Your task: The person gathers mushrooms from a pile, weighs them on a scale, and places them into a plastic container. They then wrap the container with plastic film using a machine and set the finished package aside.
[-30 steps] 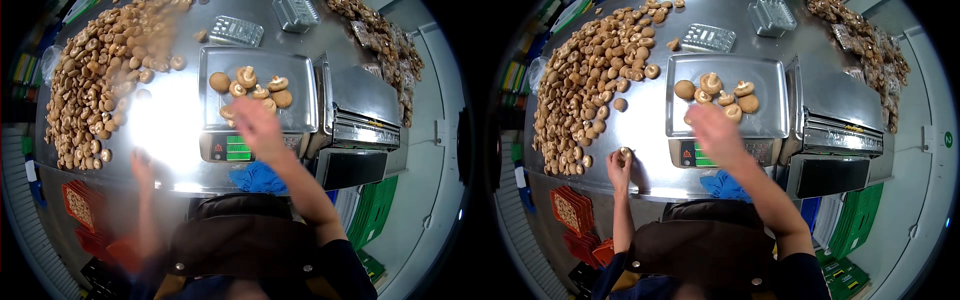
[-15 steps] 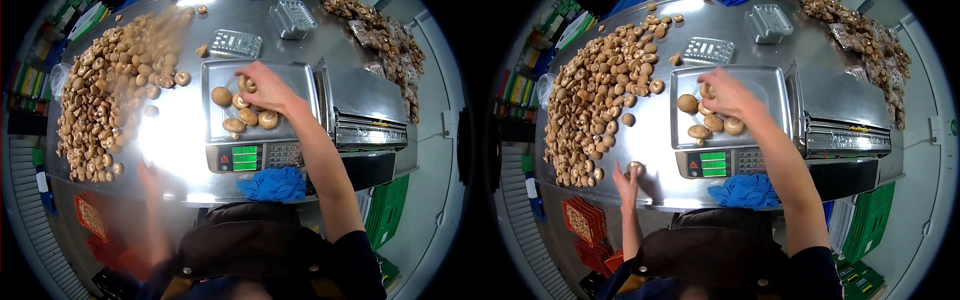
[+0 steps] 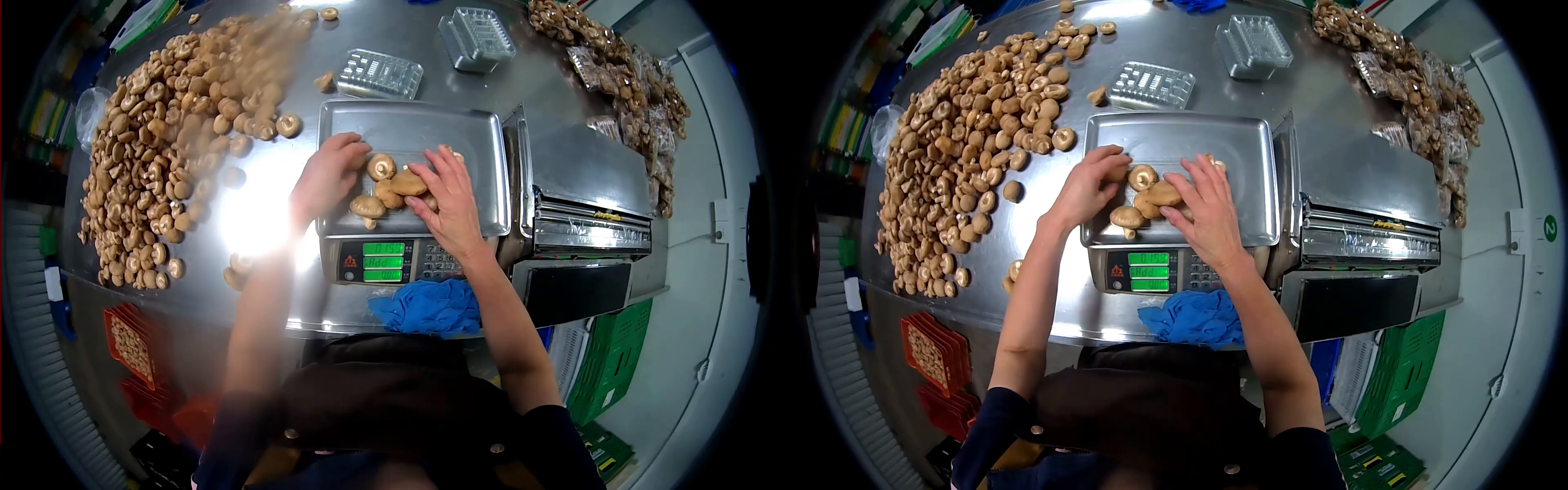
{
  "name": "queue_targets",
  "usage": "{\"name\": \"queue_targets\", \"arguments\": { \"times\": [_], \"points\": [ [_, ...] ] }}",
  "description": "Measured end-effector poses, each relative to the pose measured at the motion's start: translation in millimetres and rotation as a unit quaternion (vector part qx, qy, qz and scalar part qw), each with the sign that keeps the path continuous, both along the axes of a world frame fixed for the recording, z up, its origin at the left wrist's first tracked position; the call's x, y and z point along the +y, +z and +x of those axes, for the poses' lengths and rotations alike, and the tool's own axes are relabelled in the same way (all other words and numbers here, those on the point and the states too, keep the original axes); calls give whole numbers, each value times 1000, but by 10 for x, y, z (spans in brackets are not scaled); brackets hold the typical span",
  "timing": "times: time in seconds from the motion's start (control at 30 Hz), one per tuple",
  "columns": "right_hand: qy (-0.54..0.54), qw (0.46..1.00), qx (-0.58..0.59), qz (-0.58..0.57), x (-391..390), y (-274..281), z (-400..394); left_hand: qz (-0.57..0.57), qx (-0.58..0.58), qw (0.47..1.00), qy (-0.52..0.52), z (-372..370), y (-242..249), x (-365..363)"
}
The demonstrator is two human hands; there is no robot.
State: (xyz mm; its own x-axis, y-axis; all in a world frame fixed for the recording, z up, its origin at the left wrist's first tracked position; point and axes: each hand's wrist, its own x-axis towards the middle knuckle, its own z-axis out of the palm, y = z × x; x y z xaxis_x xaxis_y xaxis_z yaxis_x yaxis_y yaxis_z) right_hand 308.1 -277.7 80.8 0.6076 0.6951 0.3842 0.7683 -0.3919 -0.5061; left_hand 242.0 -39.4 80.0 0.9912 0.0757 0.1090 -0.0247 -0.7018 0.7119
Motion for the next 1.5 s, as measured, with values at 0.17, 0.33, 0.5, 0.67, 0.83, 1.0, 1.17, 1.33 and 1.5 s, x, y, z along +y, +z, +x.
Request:
{"name": "queue_targets", "arguments": {
  "times": [0.17, 0.33, 0.5, 0.67, 0.83, 1.0, 1.17, 1.33, 1.5],
  "points": [
    [11, 998, 42, 50, -42, 94, -4, -185, -91, 977, 57, -166, 124, -155],
    [-107, 973, 100, 179, -136, 13, 254, -139, -114, 978, 107, -299, -92, -539],
    [-96, 975, 180, 85, -100, -188, 296, 62, -156, 978, 123, -231, -70, -779],
    [-73, 981, 138, 116, -69, -7, 294, 92, -146, 978, 115, -145, -117, -804],
    [102, 992, 75, -20, -18, 161, 451, 89, -150, 977, 119, -118, -173, -804],
    [22, 977, 211, 0, 69, 248, 484, 81, -139, 979, 128, -117, -142, -800],
    [48, 989, 87, -110, 102, 80, 319, 89, -120, 983, 110, -59, -128, -776],
    [20, 991, 126, -29, 17, 186, 384, -34, -174, 978, 111, -230, -123, -397],
    [-98, 967, 187, 144, -287, 325, 335, 99, -148, 902, 393, -708, -691, 916]
  ]
}}
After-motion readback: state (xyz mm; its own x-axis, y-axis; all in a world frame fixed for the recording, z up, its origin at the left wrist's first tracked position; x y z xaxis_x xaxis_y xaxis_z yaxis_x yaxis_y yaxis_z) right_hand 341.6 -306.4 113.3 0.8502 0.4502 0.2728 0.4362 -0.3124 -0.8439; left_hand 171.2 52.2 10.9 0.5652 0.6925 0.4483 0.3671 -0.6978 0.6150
